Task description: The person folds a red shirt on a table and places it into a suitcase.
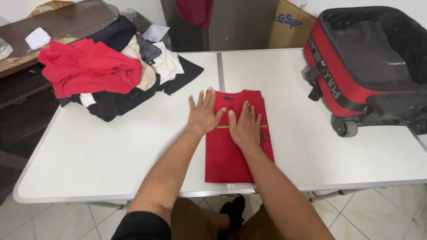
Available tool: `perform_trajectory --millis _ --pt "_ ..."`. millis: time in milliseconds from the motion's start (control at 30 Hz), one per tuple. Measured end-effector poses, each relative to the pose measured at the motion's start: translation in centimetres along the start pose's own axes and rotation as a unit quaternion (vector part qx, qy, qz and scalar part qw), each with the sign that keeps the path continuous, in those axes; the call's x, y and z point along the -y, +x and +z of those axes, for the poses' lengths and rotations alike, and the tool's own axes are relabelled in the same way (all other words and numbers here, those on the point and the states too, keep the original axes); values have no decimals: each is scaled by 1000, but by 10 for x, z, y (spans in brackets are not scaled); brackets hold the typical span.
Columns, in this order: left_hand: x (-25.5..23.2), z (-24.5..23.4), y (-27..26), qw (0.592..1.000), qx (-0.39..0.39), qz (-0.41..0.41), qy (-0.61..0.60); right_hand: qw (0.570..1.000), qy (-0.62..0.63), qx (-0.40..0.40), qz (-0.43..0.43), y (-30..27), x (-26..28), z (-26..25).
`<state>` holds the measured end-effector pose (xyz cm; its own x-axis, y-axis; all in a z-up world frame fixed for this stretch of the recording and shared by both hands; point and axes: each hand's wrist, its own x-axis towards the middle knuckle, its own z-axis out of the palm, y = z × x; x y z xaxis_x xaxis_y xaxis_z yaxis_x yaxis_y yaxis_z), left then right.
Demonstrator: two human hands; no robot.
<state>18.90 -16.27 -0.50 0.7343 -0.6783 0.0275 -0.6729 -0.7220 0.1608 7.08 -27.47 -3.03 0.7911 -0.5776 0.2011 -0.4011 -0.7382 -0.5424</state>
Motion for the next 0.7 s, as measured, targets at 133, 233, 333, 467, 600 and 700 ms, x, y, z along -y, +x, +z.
perform_trajectory --millis 133,233,333,467,600,700 --pt "3 1 18 996 -20 -63 59 1000 -6 13 13 -2 3 2" --pt "-13 5 20 981 -132 -37 138 1000 0 8 14 -1 2 1" --pt "-42 25 4 984 -175 12 -28 995 97 -5 37 3 -2 -1" --pt "-50 39 -20 983 -130 27 -123 983 173 -11 50 7 -10 4" --pt "-39 16 -24 997 -61 1 -50 984 169 -13 54 5 -12 8" --pt "-26 -2 -24 985 -129 -101 49 983 174 -25 56 7 -12 6"
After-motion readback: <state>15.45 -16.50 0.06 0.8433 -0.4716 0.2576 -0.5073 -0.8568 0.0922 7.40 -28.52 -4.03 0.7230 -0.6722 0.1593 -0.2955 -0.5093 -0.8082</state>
